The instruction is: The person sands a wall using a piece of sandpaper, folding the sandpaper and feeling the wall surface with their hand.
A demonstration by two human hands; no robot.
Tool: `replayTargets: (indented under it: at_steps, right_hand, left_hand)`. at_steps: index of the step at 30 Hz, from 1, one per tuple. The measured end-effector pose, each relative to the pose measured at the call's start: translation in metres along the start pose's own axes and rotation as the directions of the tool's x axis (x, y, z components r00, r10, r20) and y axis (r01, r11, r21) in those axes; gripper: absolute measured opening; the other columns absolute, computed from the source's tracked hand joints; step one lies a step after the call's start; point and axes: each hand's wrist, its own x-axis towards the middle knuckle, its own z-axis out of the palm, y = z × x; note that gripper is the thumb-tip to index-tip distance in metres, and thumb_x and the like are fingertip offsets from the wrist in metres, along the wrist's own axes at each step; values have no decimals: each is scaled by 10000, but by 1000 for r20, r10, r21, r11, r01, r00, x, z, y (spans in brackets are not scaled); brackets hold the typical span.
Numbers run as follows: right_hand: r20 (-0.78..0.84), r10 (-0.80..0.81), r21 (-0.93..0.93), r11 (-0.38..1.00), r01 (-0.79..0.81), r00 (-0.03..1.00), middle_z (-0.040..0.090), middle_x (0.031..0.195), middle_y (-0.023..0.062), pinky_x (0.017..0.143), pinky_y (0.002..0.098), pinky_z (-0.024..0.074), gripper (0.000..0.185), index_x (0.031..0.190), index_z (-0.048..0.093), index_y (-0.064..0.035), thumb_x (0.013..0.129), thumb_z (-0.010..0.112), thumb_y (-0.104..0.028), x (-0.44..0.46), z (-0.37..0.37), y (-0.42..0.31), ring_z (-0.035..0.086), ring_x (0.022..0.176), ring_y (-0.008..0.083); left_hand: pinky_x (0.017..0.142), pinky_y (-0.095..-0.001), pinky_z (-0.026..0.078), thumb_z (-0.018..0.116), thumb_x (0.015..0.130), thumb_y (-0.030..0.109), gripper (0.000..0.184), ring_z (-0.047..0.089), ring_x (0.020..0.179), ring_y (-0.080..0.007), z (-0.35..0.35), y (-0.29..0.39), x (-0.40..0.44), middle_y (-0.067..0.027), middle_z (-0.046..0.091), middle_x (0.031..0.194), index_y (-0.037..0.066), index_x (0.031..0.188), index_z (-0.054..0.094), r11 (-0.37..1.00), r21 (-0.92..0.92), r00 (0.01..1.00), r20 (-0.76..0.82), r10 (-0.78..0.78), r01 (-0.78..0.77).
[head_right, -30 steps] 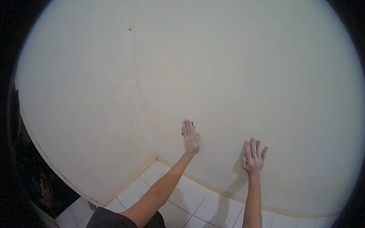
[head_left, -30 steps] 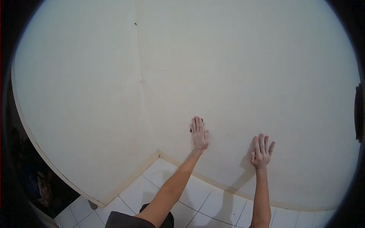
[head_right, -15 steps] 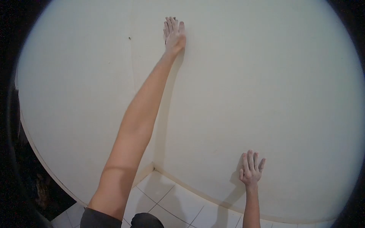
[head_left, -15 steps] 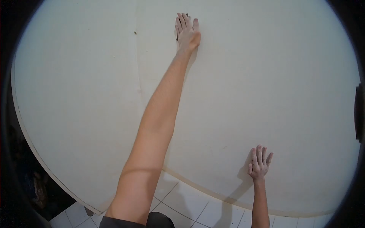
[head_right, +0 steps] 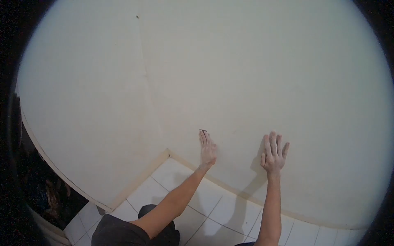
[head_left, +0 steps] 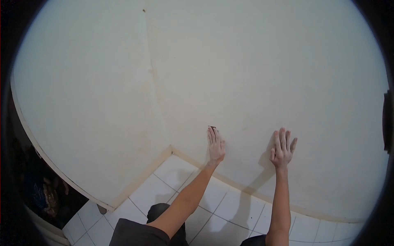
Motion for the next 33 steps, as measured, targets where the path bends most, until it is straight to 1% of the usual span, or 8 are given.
replayTargets:
  at_steps: [5, 11, 14, 17, 22, 28, 31, 33]
  right_hand:
    - [-22, -1, -8, 1000, 1, 1000, 465, 1601, 56, 1289, 553, 103, 552, 1510, 532, -154, 1026, 305, -290, -1, 4, 2, 347, 1532, 269]
    - [5, -6, -28, 1000, 6, 1000, 471, 1596, 66, 1287, 569, 97, 553, 1498, 544, -146, 1045, 274, -310, -2, 7, 4, 340, 1534, 279]
    - [-4, -8, -20, 1000, 8, 1000, 476, 1591, 71, 1285, 577, 98, 555, 1492, 551, -143, 1052, 265, -324, -4, 6, 5, 339, 1533, 289]
    - [-33, -18, -28, 999, 17, 999, 479, 1589, 71, 1283, 580, 99, 561, 1490, 553, -140, 1057, 257, -339, -3, 11, 7, 338, 1533, 295]
    - [1, -10, -27, 1000, 10, 1000, 475, 1592, 64, 1284, 575, 98, 569, 1498, 544, -138, 1056, 248, -339, -5, 7, 5, 340, 1532, 292]
    - [-25, -3, -6, 1000, 3, 1000, 462, 1603, 46, 1288, 558, 94, 565, 1511, 530, -152, 1061, 243, -338, -2, 8, 5, 329, 1539, 270]
    - [-30, 13, -22, 1000, -13, 999, 466, 1600, 33, 1294, 532, 103, 568, 1519, 521, -181, 1086, 203, -366, -4, 13, 6, 340, 1534, 254]
    - [-38, 16, -20, 1000, -17, 999, 468, 1599, 29, 1296, 524, 103, 569, 1519, 520, -187, 1089, 195, -372, -3, 13, 6, 342, 1532, 250]
  left_hand:
    - [1275, -538, 37, 457, 1000, 215, 753, 50, 1576, -452, -9, 31, 80, -296, 89, 1691, -51, 1623, 129, 999, -38, 982, -186, -34, 27]
    - [1283, -499, 43, 394, 1072, 418, 740, 69, 1587, -392, -76, 94, 334, -243, 108, 1707, 3, 1636, 152, 984, 108, 907, -383, 175, -145]
    - [1289, -459, 43, 346, 1087, 472, 749, 54, 1595, -354, -111, 134, 444, -211, 74, 1719, 23, 1643, 122, 977, -45, 917, -356, 180, -210]
    - [1291, -449, 41, 329, 1093, 465, 735, 43, 1598, -337, -126, 151, 475, -189, 50, 1726, 39, 1648, 102, 975, -49, 930, -315, 189, -215]
    - [1290, -447, 56, 308, 1102, 401, 676, 56, 1596, -343, -109, 108, 392, -195, 88, 1721, 41, 1647, 136, 953, 98, 908, -288, 303, -287]
    - [1281, -509, 69, 407, 1024, 197, 696, 100, 1581, -410, -36, 38, 171, -232, 108, 1711, -17, 1633, 146, 994, -1, 963, -246, 110, -113]
    - [1278, -528, 41, 395, 1022, 194, 698, 59, 1570, -465, 1, -8, 41, -273, 88, 1699, -63, 1617, 136, 1000, -14, 997, -79, 0, -1]
    - [1276, -534, 27, 387, 1024, 200, 699, 33, 1568, -480, 2, -9, 21, -281, 78, 1698, -77, 1612, 129, 998, -61, 999, -22, -32, 31]
